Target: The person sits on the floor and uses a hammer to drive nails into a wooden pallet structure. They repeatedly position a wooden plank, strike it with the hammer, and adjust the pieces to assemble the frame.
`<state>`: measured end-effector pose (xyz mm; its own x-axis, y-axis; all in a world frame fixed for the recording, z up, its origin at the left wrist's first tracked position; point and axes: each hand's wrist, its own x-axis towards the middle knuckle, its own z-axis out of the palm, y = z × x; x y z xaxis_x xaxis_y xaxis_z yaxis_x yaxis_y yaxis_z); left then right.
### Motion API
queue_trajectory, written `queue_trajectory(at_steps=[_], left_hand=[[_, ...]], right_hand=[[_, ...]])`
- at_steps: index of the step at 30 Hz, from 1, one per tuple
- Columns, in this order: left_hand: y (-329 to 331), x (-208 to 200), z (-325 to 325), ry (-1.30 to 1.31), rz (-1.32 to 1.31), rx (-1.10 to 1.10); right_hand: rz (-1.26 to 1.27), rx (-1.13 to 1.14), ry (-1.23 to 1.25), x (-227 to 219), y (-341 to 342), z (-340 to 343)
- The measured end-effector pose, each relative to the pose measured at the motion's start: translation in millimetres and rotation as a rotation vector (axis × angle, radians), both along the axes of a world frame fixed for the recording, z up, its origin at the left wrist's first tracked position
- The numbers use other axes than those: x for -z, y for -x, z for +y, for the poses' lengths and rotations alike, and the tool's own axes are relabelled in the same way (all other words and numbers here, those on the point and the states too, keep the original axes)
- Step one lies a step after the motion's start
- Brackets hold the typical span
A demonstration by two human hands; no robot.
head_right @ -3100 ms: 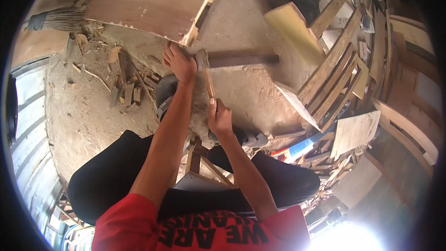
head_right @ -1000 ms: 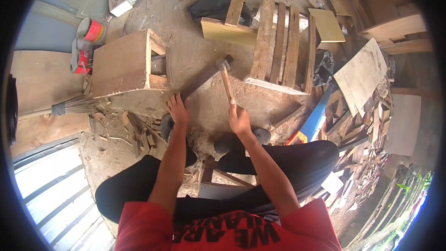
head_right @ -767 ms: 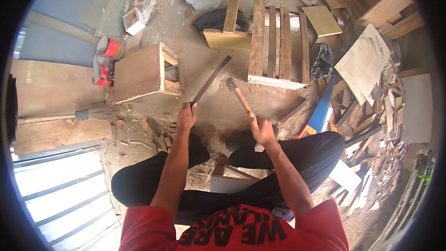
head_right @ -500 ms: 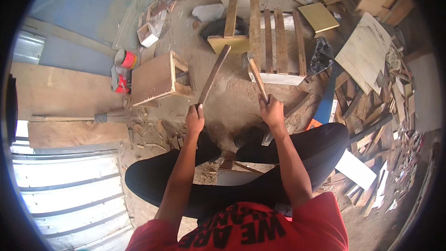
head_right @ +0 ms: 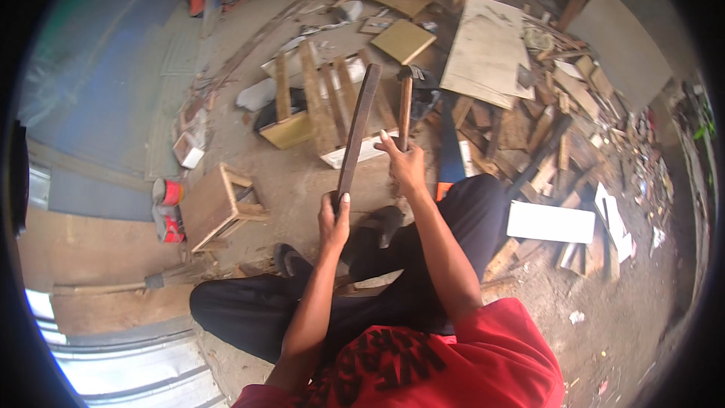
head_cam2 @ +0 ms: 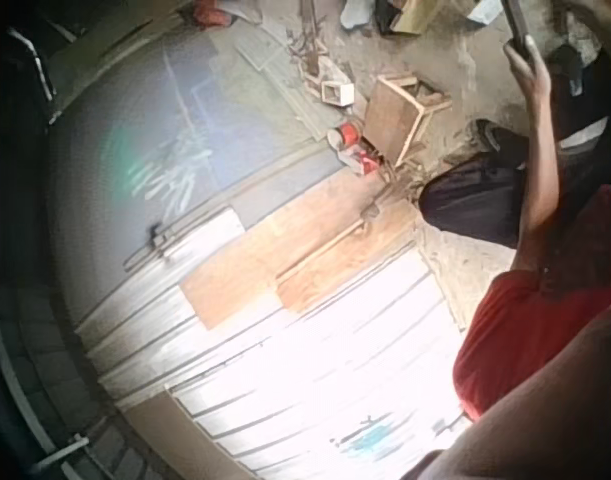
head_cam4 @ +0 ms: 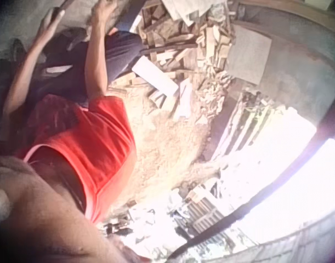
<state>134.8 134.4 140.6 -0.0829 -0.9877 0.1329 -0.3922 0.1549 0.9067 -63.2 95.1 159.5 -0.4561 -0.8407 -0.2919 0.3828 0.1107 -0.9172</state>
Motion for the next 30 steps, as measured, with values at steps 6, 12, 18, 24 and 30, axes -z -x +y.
queue_trajectory(at_steps=[6,12,18,24,30], left_hand=[[34.5,-7.3,18.9,-0.03,0.066,0.123],[28.6,-13.8,5.0,-0.51,0.479,0.392],[41.4,-51.8,10.2,-0.79,0.711,0.603],[48.5,-53.4,21.7,-0.851,0.839,0.573],[37.4,-65.8,20.3,-0.759,0.681,0.453]], right_hand=[[-0.177,0.084,0.107,-25.3,31.6,29.4],[-0.203,0.101,0.127,-41.5,48.9,48.5],[-0.181,-0.097,0.161,-61.8,44.6,64.0],[-0.09,-0.142,0.077,-54.3,33.9,63.2],[-0.111,-0.066,0.03,-46.5,20.3,68.5]])
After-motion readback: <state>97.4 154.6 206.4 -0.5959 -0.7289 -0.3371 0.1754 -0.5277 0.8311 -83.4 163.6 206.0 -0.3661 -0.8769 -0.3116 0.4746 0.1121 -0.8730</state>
